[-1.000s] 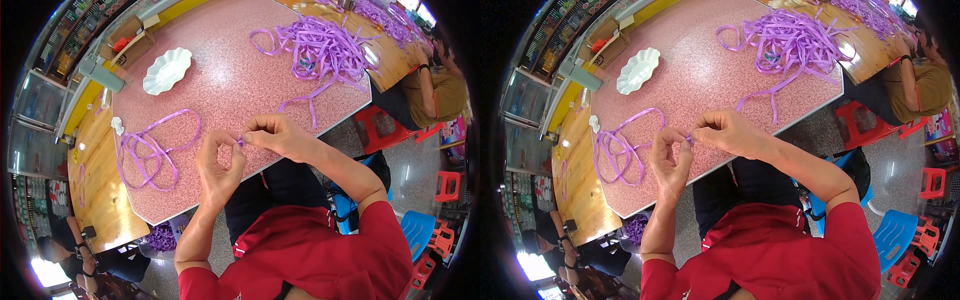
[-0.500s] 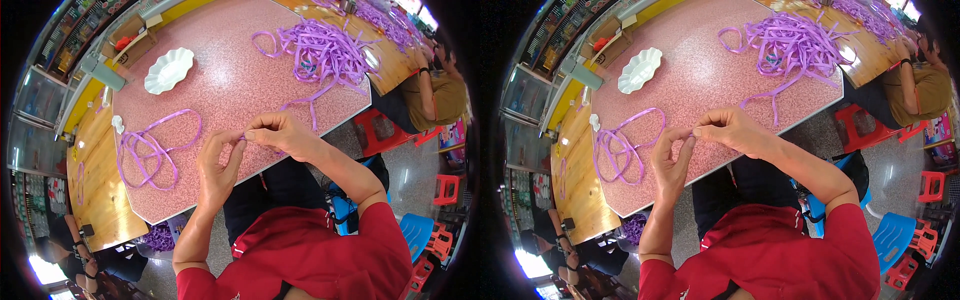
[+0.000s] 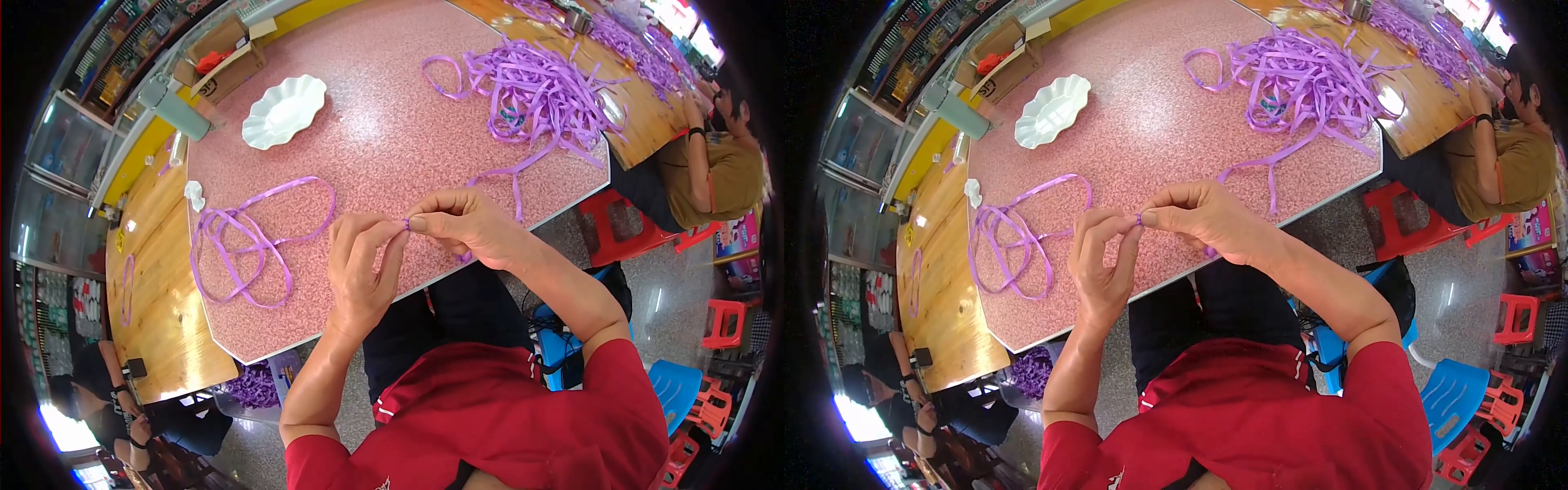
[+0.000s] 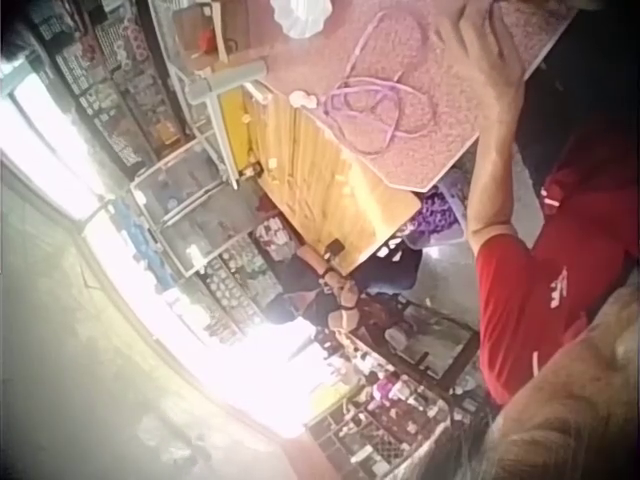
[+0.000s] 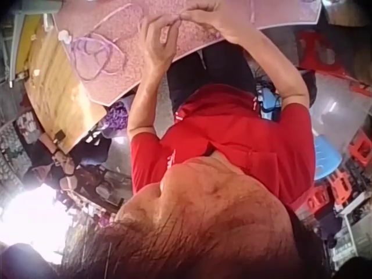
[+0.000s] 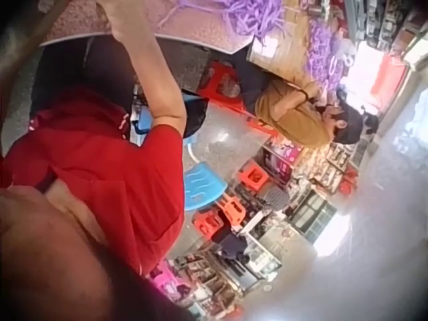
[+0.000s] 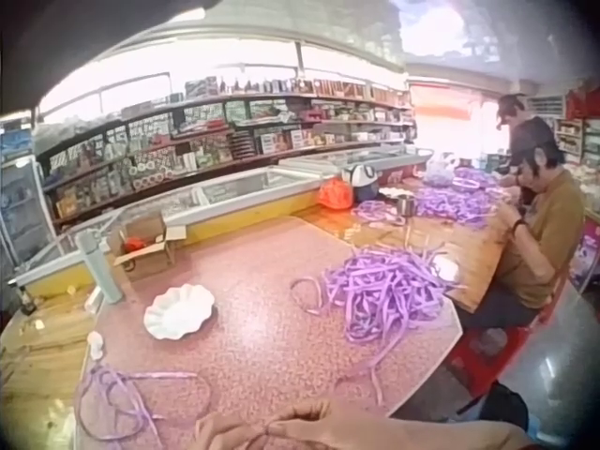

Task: Tying individual knots into purple plastic strips at a workshop table.

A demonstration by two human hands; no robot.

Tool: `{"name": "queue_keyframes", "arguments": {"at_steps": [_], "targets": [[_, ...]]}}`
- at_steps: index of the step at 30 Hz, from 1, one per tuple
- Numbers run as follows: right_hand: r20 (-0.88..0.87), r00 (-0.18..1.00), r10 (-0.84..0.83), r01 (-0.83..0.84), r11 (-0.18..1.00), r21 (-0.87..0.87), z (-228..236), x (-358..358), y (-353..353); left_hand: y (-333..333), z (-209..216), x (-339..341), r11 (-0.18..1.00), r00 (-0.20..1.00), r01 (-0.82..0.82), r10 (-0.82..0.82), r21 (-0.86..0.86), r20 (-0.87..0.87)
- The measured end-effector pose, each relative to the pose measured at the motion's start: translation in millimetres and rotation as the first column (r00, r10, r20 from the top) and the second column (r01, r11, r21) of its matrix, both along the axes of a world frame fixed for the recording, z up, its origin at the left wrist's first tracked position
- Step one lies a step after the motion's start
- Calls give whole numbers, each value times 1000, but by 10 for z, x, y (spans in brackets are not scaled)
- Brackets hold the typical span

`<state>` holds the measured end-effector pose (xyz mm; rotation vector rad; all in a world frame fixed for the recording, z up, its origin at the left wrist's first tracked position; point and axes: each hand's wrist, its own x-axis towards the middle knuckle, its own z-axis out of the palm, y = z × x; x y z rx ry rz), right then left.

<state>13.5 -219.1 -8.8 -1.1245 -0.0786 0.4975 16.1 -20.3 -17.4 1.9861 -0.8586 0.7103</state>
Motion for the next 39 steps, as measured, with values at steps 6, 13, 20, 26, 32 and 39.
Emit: {"name": "queue_keyframes", "arguments": {"at_steps": [6,13,20,26,32,39], "targets": [[153,988,-10,51,964,-261,97,12,18,18,-12,3,999,993,4,-8,-37,-120],[336,941,41,100,914,-393,109,-16,-56,-26,-1,-57,988,924,-19,-40,-152,-380],[334,943,18,140,885,-445,141,-20,-59,-30,-71,-73,957,874,-2,-139,-289,-465],[595,800,77,243,865,-438,34,11,-70,-39,-92,-87,945,849,8,-179,-326,-497],[436,898,54,179,861,-476,109,-32,-22,-8,-101,-110,956,798,45,-208,-289,-566],[366,929,50,131,882,-452,99,-14,-34,-48,-88,-110,950,834,-5,-168,-312,-526]]}}
